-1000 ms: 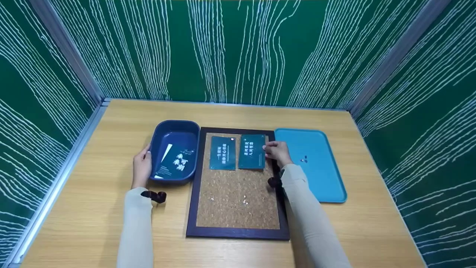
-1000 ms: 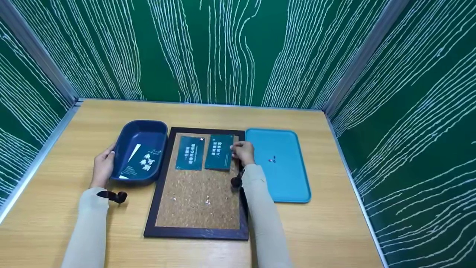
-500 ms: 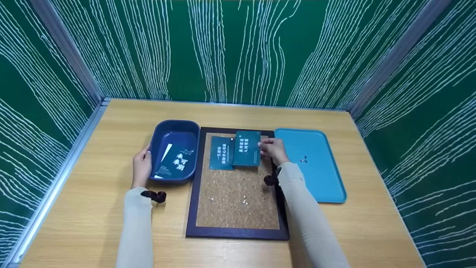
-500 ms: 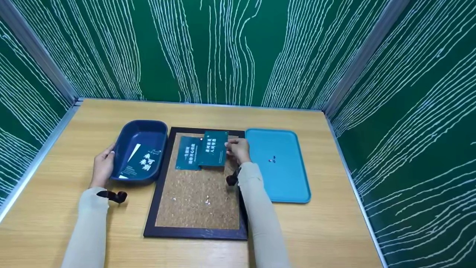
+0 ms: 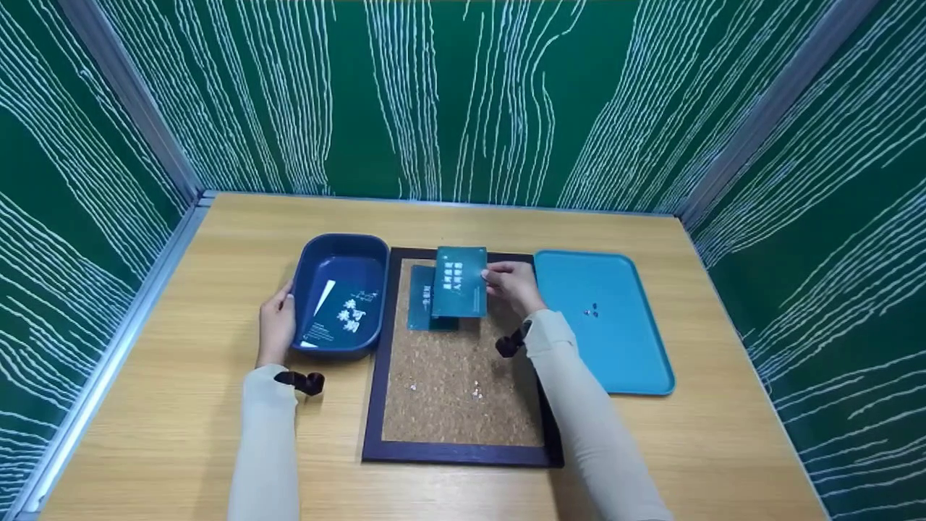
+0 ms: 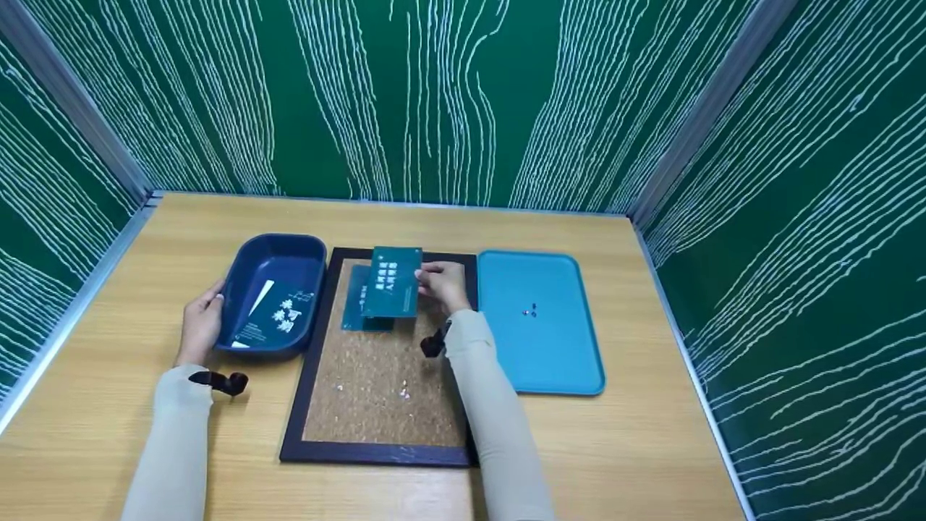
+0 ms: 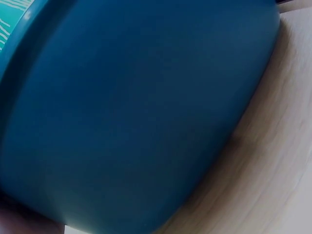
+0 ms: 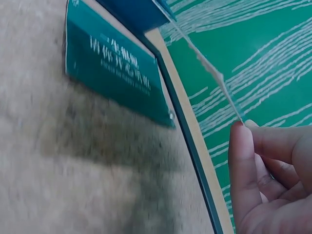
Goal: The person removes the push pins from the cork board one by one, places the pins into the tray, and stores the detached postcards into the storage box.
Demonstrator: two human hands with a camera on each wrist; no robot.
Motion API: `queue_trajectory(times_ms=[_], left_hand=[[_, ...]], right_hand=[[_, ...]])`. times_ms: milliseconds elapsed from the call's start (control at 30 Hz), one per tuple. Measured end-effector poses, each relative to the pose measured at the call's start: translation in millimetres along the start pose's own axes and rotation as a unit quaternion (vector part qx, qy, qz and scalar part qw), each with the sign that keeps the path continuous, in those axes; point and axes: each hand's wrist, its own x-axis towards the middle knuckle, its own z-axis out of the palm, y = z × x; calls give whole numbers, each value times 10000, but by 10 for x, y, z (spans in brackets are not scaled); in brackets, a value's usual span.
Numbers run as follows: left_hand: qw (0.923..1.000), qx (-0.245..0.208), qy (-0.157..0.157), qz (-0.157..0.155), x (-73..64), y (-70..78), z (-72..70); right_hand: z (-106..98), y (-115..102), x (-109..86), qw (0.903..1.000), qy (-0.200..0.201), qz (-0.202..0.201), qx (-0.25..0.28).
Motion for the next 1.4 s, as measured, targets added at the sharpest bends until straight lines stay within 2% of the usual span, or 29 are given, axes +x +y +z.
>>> queue_trajectory(times_ms=[233, 467, 733, 1000, 1400], left_hand=[[10000, 7, 36, 59, 11, -4, -8], [10000, 11, 59, 34, 10, -7, -10], [10000, -20, -22, -5, 11, 16, -5], [9999, 63, -12, 100, -7, 17, -7], [10000, 39, 22, 86, -7, 11, -9]], right_hand=[[204, -111, -73, 9997, -186, 30, -153], [454, -172, -107, 9988, -477, -18, 131], [738, -210, -141, 9983, -526, -191, 134], [1019, -230, -224, 9967, -577, -169, 550], [1415, -221, -328, 9955, -636, -293, 633]])
